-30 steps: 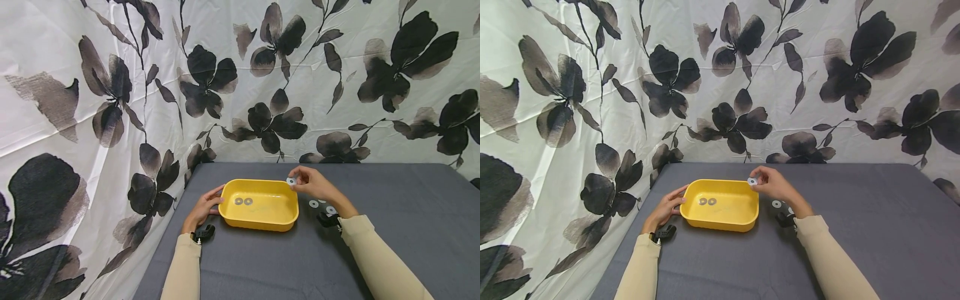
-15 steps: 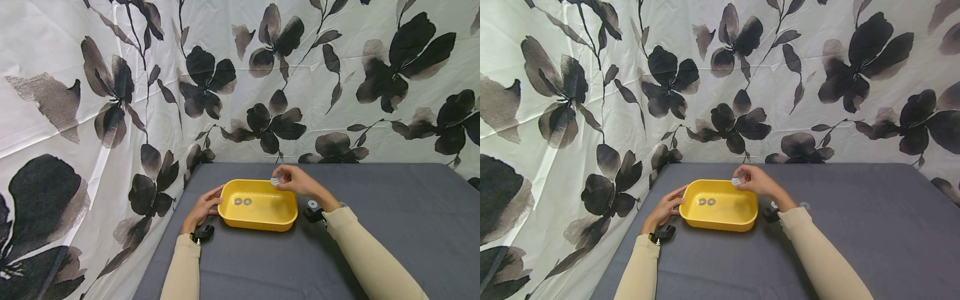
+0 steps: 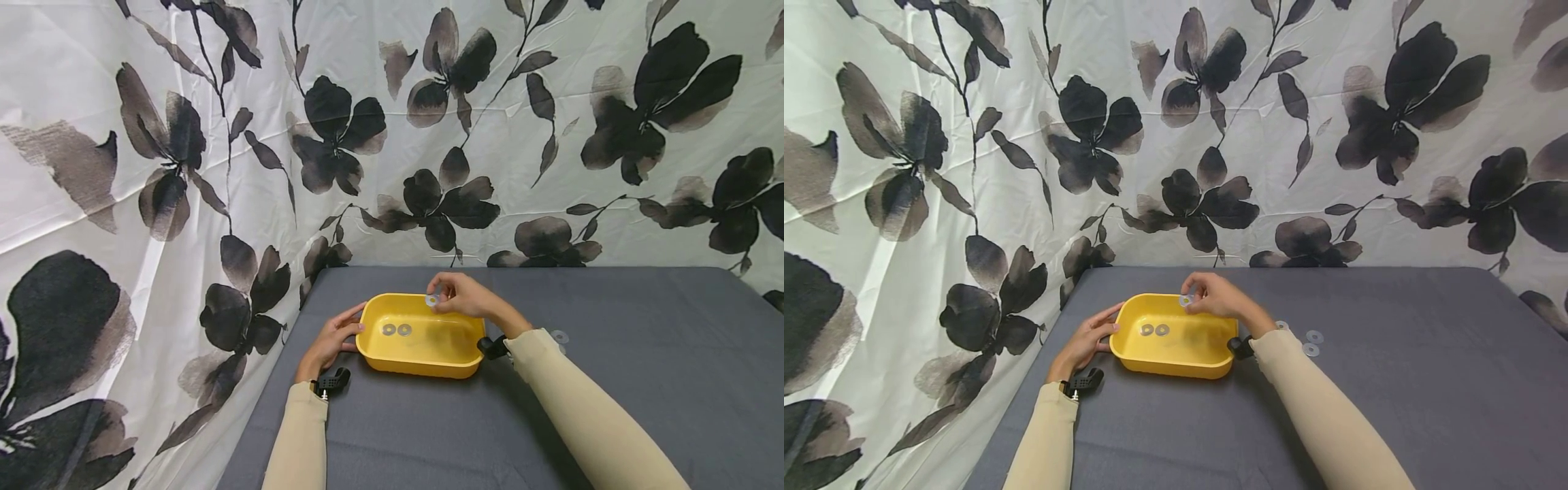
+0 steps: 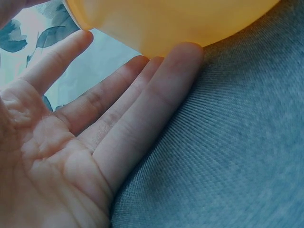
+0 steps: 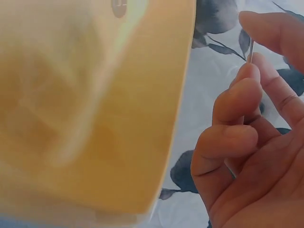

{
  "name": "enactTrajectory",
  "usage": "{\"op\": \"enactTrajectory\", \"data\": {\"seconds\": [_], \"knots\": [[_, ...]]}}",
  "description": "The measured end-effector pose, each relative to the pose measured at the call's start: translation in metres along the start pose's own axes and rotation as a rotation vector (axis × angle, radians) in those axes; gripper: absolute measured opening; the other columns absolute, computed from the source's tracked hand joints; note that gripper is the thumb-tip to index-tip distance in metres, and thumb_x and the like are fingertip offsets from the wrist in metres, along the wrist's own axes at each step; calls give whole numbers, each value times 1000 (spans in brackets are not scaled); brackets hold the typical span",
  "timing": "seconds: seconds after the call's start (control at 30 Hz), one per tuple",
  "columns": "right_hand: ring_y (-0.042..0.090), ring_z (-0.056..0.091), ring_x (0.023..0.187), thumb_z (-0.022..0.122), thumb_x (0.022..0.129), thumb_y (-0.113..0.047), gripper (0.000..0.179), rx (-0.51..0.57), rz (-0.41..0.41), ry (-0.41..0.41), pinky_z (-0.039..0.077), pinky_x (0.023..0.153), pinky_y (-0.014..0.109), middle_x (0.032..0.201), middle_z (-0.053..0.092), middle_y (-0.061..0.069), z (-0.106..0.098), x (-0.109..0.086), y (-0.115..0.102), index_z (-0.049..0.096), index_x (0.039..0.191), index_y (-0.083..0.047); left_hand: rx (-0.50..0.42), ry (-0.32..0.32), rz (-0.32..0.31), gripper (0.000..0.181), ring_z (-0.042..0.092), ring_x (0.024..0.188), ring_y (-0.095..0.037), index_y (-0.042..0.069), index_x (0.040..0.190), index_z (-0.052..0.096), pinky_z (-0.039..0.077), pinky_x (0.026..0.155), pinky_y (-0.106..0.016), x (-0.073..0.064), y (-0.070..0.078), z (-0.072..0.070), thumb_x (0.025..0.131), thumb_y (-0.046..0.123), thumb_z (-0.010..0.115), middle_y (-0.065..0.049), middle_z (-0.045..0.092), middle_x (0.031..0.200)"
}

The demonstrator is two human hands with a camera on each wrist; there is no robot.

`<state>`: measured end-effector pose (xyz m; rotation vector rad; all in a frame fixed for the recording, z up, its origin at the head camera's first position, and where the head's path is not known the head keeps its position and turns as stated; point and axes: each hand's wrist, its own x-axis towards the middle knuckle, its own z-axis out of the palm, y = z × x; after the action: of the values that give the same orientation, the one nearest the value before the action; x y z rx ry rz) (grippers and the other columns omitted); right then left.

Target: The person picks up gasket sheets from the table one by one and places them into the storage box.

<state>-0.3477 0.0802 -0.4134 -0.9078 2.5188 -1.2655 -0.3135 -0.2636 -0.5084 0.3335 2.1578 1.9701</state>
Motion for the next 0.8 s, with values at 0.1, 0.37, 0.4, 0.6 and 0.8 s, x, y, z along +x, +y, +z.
{"op": "enactTrajectory", "data": {"seconds": [0.1,0.37,0.4,0.6,0.8], "knots": [[19,53,73,77,90,-10,28,-14,0,-19,45,67,28,83,60,8,4,2,0,65,116,-6,-3,-2,-3,58,67,113,-26,21,156,45,64,81,-41,0,-1,-2,101,15,62,-26,54,146],[18,55,74,76,90,-9,28,-25,18,-36,46,67,29,84,61,9,12,6,-5,66,116,-6,-3,-23,3,59,68,112,-24,22,156,45,64,80,-41,0,-1,-6,101,16,63,-25,54,147],[18,55,74,76,90,-9,27,-25,25,-37,46,68,29,85,61,10,14,6,-5,66,116,-6,-2,-21,1,59,69,111,-23,22,156,45,64,80,-41,-1,-1,-7,101,16,63,-25,54,147],[18,56,76,78,89,-8,27,-27,59,-52,47,70,28,85,62,10,23,11,-5,67,113,-7,2,-14,-20,57,68,110,-20,24,155,47,64,81,-41,-4,0,-8,101,16,63,-22,55,148],[17,55,75,81,86,-10,25,-67,65,-55,46,70,29,83,62,8,31,18,-7,68,108,-8,2,-23,-17,58,68,111,-21,23,156,46,64,82,-42,-6,2,-10,101,15,62,-22,54,149]]}}
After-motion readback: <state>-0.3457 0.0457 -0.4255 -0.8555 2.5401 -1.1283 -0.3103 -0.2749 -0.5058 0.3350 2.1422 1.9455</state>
